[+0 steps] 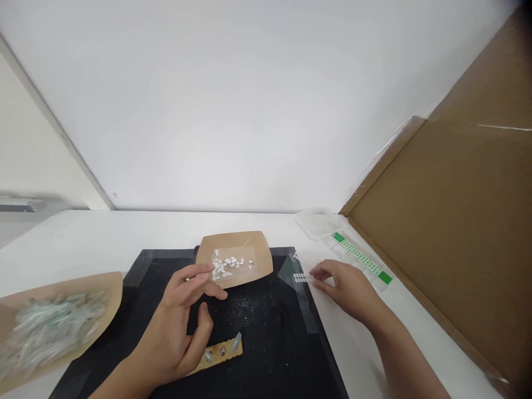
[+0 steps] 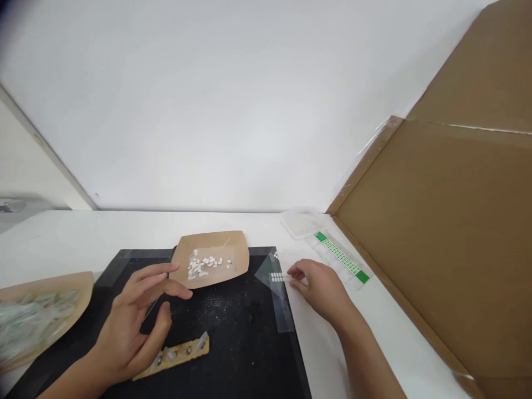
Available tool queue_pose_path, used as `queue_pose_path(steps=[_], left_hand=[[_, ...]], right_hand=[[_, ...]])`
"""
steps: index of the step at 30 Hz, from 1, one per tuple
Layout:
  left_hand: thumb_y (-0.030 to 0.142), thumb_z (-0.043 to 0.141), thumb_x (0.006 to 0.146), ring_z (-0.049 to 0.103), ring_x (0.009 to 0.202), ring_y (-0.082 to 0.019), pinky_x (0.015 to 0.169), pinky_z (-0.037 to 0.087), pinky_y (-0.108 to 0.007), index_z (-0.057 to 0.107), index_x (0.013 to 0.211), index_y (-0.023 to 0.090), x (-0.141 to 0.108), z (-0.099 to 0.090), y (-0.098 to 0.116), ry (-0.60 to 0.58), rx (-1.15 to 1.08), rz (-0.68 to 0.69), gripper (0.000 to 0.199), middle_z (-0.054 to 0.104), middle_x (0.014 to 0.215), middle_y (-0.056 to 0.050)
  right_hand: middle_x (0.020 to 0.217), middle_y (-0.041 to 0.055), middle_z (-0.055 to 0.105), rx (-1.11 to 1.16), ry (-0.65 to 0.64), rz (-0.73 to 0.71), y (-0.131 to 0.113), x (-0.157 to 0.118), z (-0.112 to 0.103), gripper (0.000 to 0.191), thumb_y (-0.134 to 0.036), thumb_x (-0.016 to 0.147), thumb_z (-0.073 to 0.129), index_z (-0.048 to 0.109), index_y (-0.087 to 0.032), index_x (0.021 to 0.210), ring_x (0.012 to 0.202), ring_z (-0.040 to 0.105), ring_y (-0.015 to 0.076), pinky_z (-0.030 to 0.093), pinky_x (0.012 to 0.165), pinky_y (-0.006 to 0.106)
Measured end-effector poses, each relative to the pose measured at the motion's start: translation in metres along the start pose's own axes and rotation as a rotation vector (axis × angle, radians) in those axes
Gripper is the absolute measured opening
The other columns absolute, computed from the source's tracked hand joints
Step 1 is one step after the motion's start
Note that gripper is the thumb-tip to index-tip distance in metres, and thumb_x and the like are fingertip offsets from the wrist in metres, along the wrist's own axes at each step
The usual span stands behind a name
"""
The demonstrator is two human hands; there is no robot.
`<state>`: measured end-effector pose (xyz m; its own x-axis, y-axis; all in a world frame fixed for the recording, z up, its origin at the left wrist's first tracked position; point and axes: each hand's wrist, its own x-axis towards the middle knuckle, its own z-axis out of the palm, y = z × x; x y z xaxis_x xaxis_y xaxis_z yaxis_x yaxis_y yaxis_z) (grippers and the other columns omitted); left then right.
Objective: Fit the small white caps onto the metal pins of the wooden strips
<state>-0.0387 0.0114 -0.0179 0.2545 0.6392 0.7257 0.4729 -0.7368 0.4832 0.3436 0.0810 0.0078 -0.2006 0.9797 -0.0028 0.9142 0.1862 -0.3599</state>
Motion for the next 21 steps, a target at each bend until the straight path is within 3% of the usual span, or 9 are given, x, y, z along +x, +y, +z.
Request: queue_pose_path(steps=[7,12,16,21], left_hand=[[-0.006,0.052,0.089,0.054,0.133,-0.03,0.11,0.044,-0.054,0.031,0.16,0.023,0.005,-0.002,-0.001,0.012,0.027,-0.008,0.08,0.075,0.101,-0.006],[-0.005,0.053,0.089,0.054,0.134,-0.03,0.109,0.045,-0.053,0.031,0.159,0.024,0.002,-0.001,-0.001,0.007,0.024,-0.016,0.08,0.075,0.101,-0.006],[-0.007,0.052,0.089,0.052,0.135,-0.03,0.11,0.044,-0.053,0.03,0.16,0.023,0.0,-0.002,0.0,-0.008,0.014,-0.021,0.08,0.075,0.103,-0.006],[-0.008,0.052,0.088,0.05,0.135,-0.031,0.109,0.043,-0.054,0.03,0.159,0.022,0.002,-0.002,0.002,-0.003,0.02,-0.004,0.08,0.074,0.104,-0.006]], right_hand=[[0.101,0.0043,0.083,-0.007,0.011,-0.034,-0.002,0.001,0.004,0.015,-0.034,0.092,0.067,0.078,-0.029,0.101,0.094,0.079,0.0301,0.059,0.082,0.042],[0.105,0.0029,0.082,0.042,0.016,-0.119,-0.014,0.001,0.009,0.018,-0.035,0.1,0.062,0.075,-0.029,0.111,0.096,0.078,0.0269,0.059,0.084,0.04],[0.105,0.0033,0.08,0.115,0.053,-0.206,-0.027,0.0,0.01,0.022,-0.037,0.108,0.053,0.073,-0.029,0.106,0.093,0.075,0.0246,0.058,0.08,0.036],[0.094,0.0033,0.077,0.115,0.025,-0.186,-0.027,0.002,0.006,0.029,-0.042,0.11,0.047,0.071,-0.028,0.101,0.087,0.072,0.0254,0.055,0.078,0.038]])
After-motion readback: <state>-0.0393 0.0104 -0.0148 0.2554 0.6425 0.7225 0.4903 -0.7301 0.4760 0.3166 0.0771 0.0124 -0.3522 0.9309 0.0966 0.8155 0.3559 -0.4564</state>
